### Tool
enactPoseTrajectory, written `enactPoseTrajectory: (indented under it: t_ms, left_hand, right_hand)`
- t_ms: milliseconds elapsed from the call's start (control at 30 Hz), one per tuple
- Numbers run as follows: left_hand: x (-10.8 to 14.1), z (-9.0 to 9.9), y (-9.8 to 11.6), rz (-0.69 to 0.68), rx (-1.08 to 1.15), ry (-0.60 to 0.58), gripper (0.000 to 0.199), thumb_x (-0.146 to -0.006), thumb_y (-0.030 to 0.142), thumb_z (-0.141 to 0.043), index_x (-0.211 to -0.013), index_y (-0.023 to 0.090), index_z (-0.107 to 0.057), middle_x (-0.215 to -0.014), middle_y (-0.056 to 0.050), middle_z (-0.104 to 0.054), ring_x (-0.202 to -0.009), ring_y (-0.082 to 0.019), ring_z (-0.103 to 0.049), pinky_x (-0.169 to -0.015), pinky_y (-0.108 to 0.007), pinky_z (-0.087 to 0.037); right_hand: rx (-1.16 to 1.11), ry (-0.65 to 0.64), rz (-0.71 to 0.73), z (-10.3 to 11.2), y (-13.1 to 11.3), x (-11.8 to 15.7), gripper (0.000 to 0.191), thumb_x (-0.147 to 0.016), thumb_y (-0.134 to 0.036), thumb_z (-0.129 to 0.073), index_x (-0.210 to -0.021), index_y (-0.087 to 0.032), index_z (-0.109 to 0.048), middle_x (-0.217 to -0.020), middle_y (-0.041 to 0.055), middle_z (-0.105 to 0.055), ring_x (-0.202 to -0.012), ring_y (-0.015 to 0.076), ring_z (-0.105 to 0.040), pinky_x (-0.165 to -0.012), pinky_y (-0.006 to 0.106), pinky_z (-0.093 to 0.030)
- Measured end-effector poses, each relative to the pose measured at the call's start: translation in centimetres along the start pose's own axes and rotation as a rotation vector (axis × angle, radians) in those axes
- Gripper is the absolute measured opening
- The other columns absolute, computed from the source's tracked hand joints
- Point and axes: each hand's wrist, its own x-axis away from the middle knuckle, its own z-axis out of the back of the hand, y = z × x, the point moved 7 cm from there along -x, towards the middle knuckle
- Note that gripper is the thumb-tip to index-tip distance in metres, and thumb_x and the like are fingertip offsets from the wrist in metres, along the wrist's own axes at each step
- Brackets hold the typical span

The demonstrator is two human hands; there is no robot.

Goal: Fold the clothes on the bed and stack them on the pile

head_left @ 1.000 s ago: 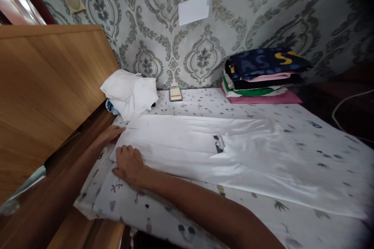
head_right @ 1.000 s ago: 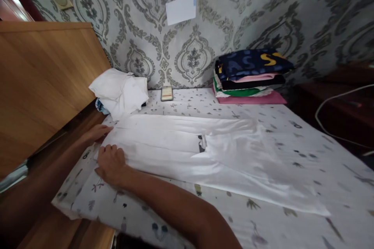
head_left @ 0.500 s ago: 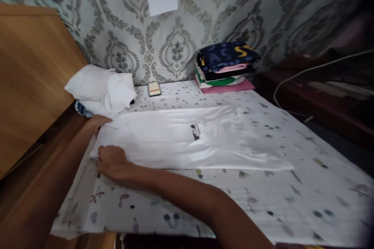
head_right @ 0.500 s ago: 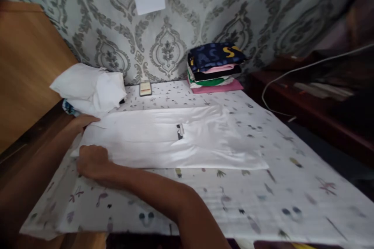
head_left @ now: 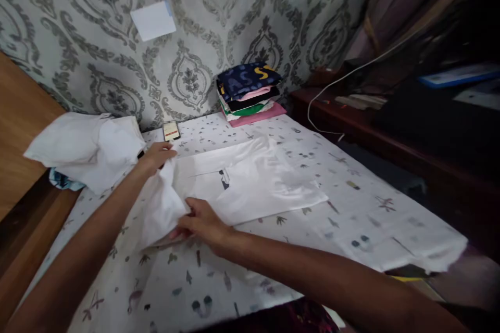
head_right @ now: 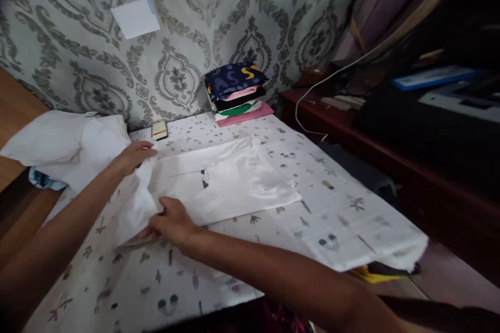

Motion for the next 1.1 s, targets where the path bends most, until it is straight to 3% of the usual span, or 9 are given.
enactPoseTrajectory:
  t_ms: [133, 233, 367, 467, 633, 733, 867, 967, 1100]
  left_hand:
    - [-0.2, -8.1, 2.0, -0.074, -0.055, -0.123, 0.013, -0.071, 0.024, -0.067, -0.082, 0.017, -0.064, -0.044, 0.009, -0.041, -0.04, -0.01, -0.042, -0.044, -0.022, -0.029]
    - [-0.4, -10.7, 1.8, -0.073, -0.091, -0.139, 0.011, -0.071, 0.022, -0.068, -0.081, 0.018, -0.063, -0.044, 0.008, -0.044, -0.041, -0.011, -0.046, -0.045, -0.022, -0.031]
    - [-0.6, -10.7, 1.7, -0.074, -0.125, -0.155, 0.003, -0.075, 0.019, -0.062, -0.078, 0.018, -0.061, -0.04, 0.008, -0.045, -0.038, -0.011, -0.046, -0.043, -0.022, -0.032]
    - [-0.7, -10.3, 2.2, -0.076, -0.13, -0.17, 0.004, -0.077, 0.016, -0.06, -0.075, 0.019, -0.057, -0.038, 0.007, -0.045, -0.036, -0.012, -0.047, -0.043, -0.021, -0.033]
    - [-0.5, -11.2, 3.1, -0.074, -0.1, -0.225, 0.012, -0.082, 0.022, -0.061, -0.075, 0.019, -0.052, -0.048, 0.002, -0.058, -0.042, -0.012, -0.057, -0.047, -0.021, -0.04]
    - [-0.7, -11.6, 3.1, -0.097, -0.101, -0.248, 0.018, -0.088, 0.034, -0.057, -0.078, 0.019, -0.052, -0.058, -0.002, -0.065, -0.047, -0.015, -0.063, -0.05, -0.023, -0.046]
    - [-1.8, -10.5, 3.4, -0.235, -0.163, -0.154, 0.014, -0.088, 0.031, -0.052, -0.081, 0.02, -0.056, -0.065, -0.002, -0.066, -0.057, -0.017, -0.063, -0.059, -0.028, -0.049]
    - [-2.6, -9.6, 4.0, -0.394, -0.234, -0.053, 0.008, -0.078, 0.021, -0.055, -0.084, 0.021, -0.061, -0.077, -0.003, -0.067, -0.08, -0.021, -0.064, -0.078, -0.034, -0.049]
    - [-3.1, -10.1, 4.5, -0.549, -0.281, -0.039, 0.014, -0.074, 0.021, -0.054, -0.083, 0.021, -0.065, -0.086, -0.005, -0.068, -0.09, -0.023, -0.058, -0.09, -0.036, -0.044]
  right_hand:
    - [-0.149, 0.134, -0.103, 5.0, 1.1, 2.7, 0.024, -0.071, -0.003, -0.052, -0.088, -0.017, -0.058, -0.07, -0.0018, -0.07, -0.063, 0.0142, -0.071, -0.058, 0.021, -0.051]
    - [-0.22, 0.149, -0.163, 6.1, 1.5, 3.1, 0.027, -0.072, 0.0, -0.053, -0.095, -0.014, -0.06, -0.073, 0.0012, -0.072, -0.063, 0.0141, -0.072, -0.06, 0.021, -0.055]
    - [-0.254, 0.115, -0.221, 5.7, 1.0, 2.6, 0.013, -0.087, -0.012, -0.057, -0.1, -0.013, -0.058, -0.072, 0.0063, -0.073, -0.057, 0.0156, -0.071, -0.053, 0.021, -0.054]
    - [-0.215, 0.105, -0.246, 5.5, 0.5, 2.6, 0.014, -0.095, -0.013, -0.048, -0.105, -0.01, -0.058, -0.067, 0.007, -0.072, -0.052, 0.0153, -0.069, -0.05, 0.021, -0.052]
    - [-0.093, 0.144, -0.149, 6.8, -0.6, 3.7, 0.024, -0.093, -0.009, -0.042, -0.107, -0.012, -0.06, -0.061, 0.0012, -0.067, -0.049, 0.0145, -0.067, -0.046, 0.02, -0.049]
    - [-0.072, 0.17, -0.183, 7.8, -0.3, 4.3, 0.023, -0.088, -0.007, -0.044, -0.106, -0.013, -0.058, -0.063, 0.0002, -0.065, -0.048, 0.0145, -0.067, -0.046, 0.02, -0.05]
    - [-0.072, 0.148, -0.228, 8.1, 0.2, 4.3, 0.025, -0.085, -0.004, -0.044, -0.107, -0.013, -0.054, -0.066, 0.0018, -0.067, -0.05, 0.0144, -0.068, -0.048, 0.02, -0.052]
    - [-0.071, 0.145, -0.232, 8.1, 0.3, 4.3, 0.025, -0.086, -0.005, -0.043, -0.108, -0.013, -0.054, -0.065, 0.0025, -0.067, -0.051, 0.0141, -0.068, -0.048, 0.019, -0.052]
    - [-0.089, 0.137, -0.213, 8.2, 0.3, 4.2, 0.026, -0.087, -0.006, -0.042, -0.109, -0.014, -0.053, -0.064, 0.0019, -0.066, -0.051, 0.0146, -0.068, -0.048, 0.02, -0.052]
